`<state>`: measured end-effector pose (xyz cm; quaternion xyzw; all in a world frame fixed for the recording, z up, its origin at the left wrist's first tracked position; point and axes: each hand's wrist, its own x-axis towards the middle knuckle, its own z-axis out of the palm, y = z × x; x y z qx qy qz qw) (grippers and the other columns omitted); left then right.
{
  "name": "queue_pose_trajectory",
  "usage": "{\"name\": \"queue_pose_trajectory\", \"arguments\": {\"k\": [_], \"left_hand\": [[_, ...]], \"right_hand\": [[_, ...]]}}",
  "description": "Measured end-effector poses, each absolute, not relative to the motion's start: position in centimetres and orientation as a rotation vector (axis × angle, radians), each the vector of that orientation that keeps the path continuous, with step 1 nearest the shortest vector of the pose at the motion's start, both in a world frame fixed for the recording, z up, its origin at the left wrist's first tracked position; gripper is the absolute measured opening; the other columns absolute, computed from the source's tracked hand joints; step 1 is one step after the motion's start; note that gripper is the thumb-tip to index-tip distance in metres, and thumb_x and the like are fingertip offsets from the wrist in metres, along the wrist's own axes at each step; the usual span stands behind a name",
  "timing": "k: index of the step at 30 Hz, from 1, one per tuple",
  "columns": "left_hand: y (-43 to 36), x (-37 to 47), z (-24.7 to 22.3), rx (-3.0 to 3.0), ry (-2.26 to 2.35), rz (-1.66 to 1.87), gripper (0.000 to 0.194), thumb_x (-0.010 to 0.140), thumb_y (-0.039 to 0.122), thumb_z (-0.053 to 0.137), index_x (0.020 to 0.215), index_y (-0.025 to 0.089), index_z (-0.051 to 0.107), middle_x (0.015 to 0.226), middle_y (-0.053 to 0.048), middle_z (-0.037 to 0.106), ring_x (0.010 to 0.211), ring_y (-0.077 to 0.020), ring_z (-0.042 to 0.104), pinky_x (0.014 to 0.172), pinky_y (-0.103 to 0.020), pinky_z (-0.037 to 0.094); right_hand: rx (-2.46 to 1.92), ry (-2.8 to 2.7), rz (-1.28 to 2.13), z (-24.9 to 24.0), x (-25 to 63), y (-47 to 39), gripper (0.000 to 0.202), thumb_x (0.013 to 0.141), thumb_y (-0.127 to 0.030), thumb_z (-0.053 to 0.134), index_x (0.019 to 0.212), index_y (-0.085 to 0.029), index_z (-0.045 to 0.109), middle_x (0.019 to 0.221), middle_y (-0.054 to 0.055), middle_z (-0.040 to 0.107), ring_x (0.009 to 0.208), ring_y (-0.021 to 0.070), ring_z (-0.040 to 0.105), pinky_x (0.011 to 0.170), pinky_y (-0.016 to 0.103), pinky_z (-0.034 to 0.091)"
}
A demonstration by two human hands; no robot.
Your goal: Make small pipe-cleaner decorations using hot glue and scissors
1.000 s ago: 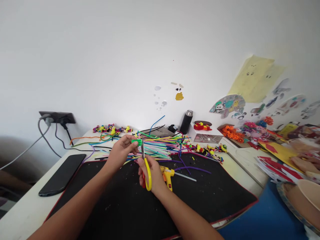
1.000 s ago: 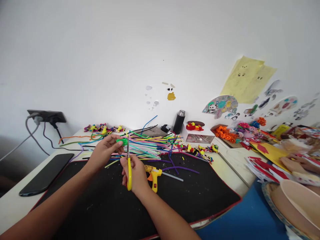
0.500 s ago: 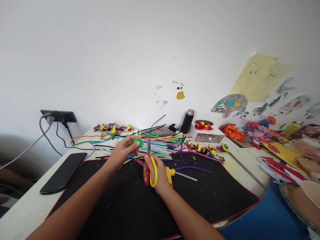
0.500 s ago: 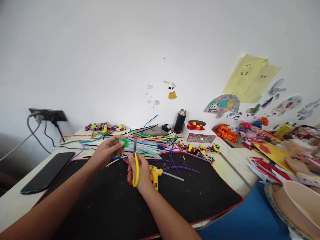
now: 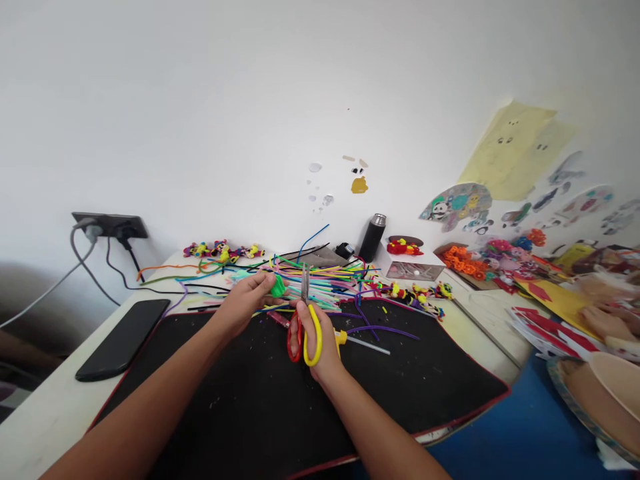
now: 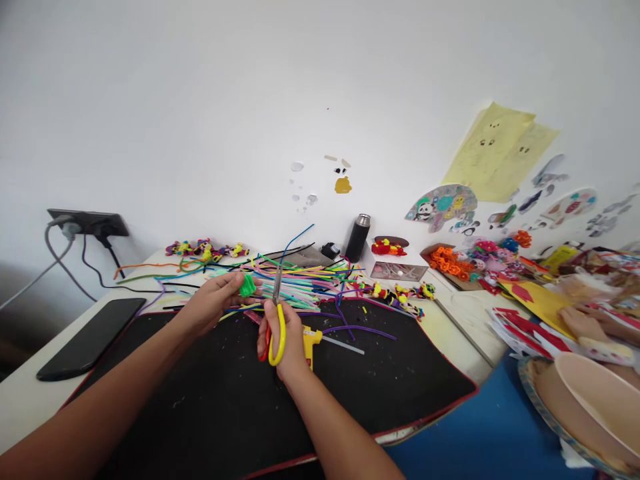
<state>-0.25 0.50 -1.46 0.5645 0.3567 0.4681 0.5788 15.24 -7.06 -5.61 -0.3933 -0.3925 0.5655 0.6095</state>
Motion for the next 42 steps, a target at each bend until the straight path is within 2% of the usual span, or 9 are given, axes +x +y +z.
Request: {"name": "queue_pose_trajectory", "arguments": {"k": [2, 6, 11, 15, 19, 24, 29, 36, 42], "left_hand": [[0.3, 0.0, -1.3, 1.187, 0.806, 1.071, 0.049, 0.075, 0.065, 0.083, 0.084, 0.019, 0.071, 0.084, -0.007, 0.074, 0.071, -0.0215, 0.071, 0.067, -0.033, 0.059], [0.0, 0.2, -1.1, 1.031, 0.769, 1.108, 0.048, 0.065, 0.051, 0.096, 0.089, 0.019, 0.07, 0.08, -0.002, 0.072, 0.065, -0.0166, 0.07, 0.062, -0.027, 0.057], [0.2, -0.2, -1.1, 1.102, 0.789, 1.099, 0.047, 0.064, 0.045, 0.097, 0.096, 0.019, 0.075, 0.082, -0.001, 0.071, 0.067, -0.014, 0.065, 0.062, -0.025, 0.052], [0.5, -0.7, -0.8, 1.276, 0.86, 1.069, 0.055, 0.065, 0.046, 0.095, 0.109, 0.02, 0.075, 0.09, -0.003, 0.073, 0.072, -0.0164, 0.063, 0.067, -0.028, 0.051], [0.8, -1.3, -0.4, 1.432, 0.919, 1.068, 0.058, 0.069, 0.05, 0.09, 0.115, 0.019, 0.071, 0.095, -0.005, 0.073, 0.08, -0.0199, 0.065, 0.069, -0.03, 0.051], [1.3, -2.0, -0.2, 1.532, 1.033, 1.093, 0.059, 0.065, 0.052, 0.09, 0.106, 0.021, 0.062, 0.085, -0.001, 0.071, 0.076, -0.021, 0.067, 0.065, -0.03, 0.052], [1.9, -2.6, -0.4, 1.631, 1.025, 1.129, 0.052, 0.069, 0.052, 0.087, 0.104, 0.02, 0.066, 0.091, -0.004, 0.072, 0.081, -0.0223, 0.068, 0.062, -0.029, 0.054], [1.5, -3.1, 0.6, 1.68, 1.001, 1.132, 0.044, 0.075, 0.049, 0.083, 0.104, 0.02, 0.069, 0.078, 0.001, 0.07, 0.063, -0.0179, 0.066, 0.066, -0.036, 0.06], [1.2, -3.0, 0.9, 1.665, 0.998, 1.109, 0.045, 0.073, 0.047, 0.084, 0.104, 0.021, 0.064, 0.072, 0.003, 0.068, 0.062, -0.0188, 0.069, 0.063, -0.035, 0.062]], "right_hand": [[-0.924, -0.912, 1.3, -5.7, 15.2, -7.2, 0.055, 0.086, -0.072, 0.068, 0.092, -0.018, 0.061, 0.054, -0.007, 0.053, 0.03, 0.0084, 0.044, 0.029, 0.02, 0.034], [-0.92, -0.914, 1.308, -5.9, 15.1, -7.4, 0.059, 0.086, -0.072, 0.069, 0.104, -0.017, 0.064, 0.057, -0.007, 0.056, 0.031, 0.0084, 0.046, 0.03, 0.019, 0.036], [-0.931, -0.92, 1.31, -6.0, 15.2, -7.4, 0.058, 0.086, -0.073, 0.068, 0.101, -0.017, 0.063, 0.058, -0.007, 0.055, 0.032, 0.0089, 0.046, 0.03, 0.02, 0.036], [-0.908, -0.946, 1.348, -6.5, 15.0, -7.6, 0.057, 0.087, -0.074, 0.067, 0.098, -0.019, 0.06, 0.06, -0.007, 0.056, 0.032, 0.0085, 0.047, 0.03, 0.019, 0.036], [-0.926, -0.975, 1.371, -6.8, 14.7, -7.9, 0.059, 0.087, -0.076, 0.065, 0.096, -0.018, 0.06, 0.061, -0.006, 0.056, 0.032, 0.007, 0.045, 0.031, 0.017, 0.035], [-0.933, -1.052, 1.383, -6.7, 14.6, -8.1, 0.063, 0.088, -0.077, 0.062, 0.108, -0.017, 0.064, 0.063, -0.005, 0.058, 0.033, 0.0066, 0.046, 0.032, 0.017, 0.036], [-0.899, -1.142, 1.403, -6.9, 14.7, -8.1, 0.058, 0.091, -0.072, 0.063, 0.115, -0.018, 0.063, 0.064, -0.005, 0.06, 0.033, 0.0068, 0.047, 0.034, 0.017, 0.037], [-0.973, -1.173, 1.386, -6.9, 15.1, -7.8, 0.061, 0.088, -0.073, 0.066, 0.115, -0.019, 0.063, 0.068, -0.005, 0.06, 0.035, 0.0072, 0.052, 0.033, 0.016, 0.037], [-1.045, -1.216, 1.345, -6.2, 15.0, -7.9, 0.065, 0.085, -0.078, 0.065, 0.112, -0.019, 0.064, 0.067, -0.006, 0.058, 0.034, 0.0059, 0.05, 0.031, 0.015, 0.034]]}}
